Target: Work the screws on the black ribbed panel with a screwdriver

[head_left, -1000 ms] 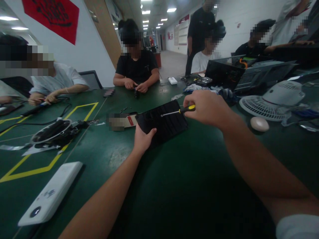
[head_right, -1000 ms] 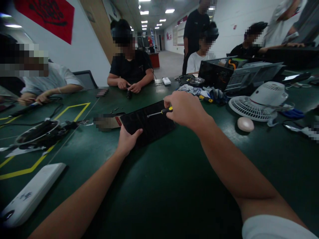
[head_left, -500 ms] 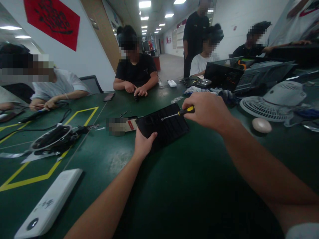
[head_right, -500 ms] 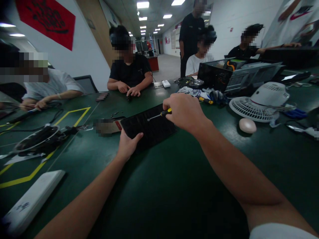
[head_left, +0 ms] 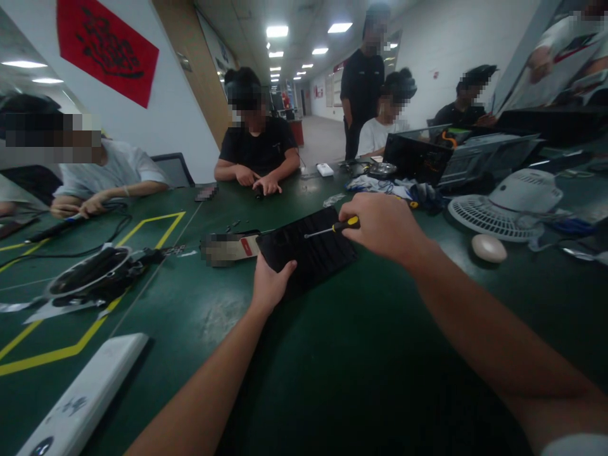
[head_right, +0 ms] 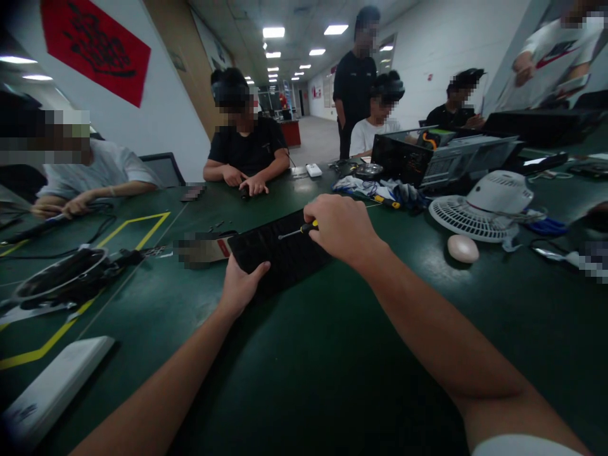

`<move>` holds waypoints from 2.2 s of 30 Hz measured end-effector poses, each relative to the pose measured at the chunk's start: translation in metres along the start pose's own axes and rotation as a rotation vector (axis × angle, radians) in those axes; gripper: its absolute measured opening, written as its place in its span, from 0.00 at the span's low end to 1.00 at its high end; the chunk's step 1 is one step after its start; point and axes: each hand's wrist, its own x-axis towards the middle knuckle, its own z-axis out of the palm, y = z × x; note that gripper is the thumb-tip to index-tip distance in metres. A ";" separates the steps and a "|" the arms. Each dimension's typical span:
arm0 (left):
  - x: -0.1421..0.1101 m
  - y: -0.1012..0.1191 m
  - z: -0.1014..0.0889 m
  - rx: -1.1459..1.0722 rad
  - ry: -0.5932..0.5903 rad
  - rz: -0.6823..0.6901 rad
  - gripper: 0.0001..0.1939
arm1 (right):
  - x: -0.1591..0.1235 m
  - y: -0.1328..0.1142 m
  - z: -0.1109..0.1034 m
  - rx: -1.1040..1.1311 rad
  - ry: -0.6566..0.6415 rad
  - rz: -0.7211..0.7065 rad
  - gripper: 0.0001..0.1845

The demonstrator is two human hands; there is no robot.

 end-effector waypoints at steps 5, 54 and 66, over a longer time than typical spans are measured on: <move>0.001 0.000 0.000 -0.010 0.000 0.032 0.34 | -0.001 -0.003 -0.001 0.001 -0.007 0.019 0.11; -0.002 0.003 0.001 0.006 -0.016 0.031 0.36 | -0.001 0.017 -0.010 -0.012 -0.040 0.137 0.11; -0.004 0.007 0.001 -0.001 -0.005 -0.012 0.35 | 0.003 0.012 0.000 -0.025 -0.056 0.084 0.13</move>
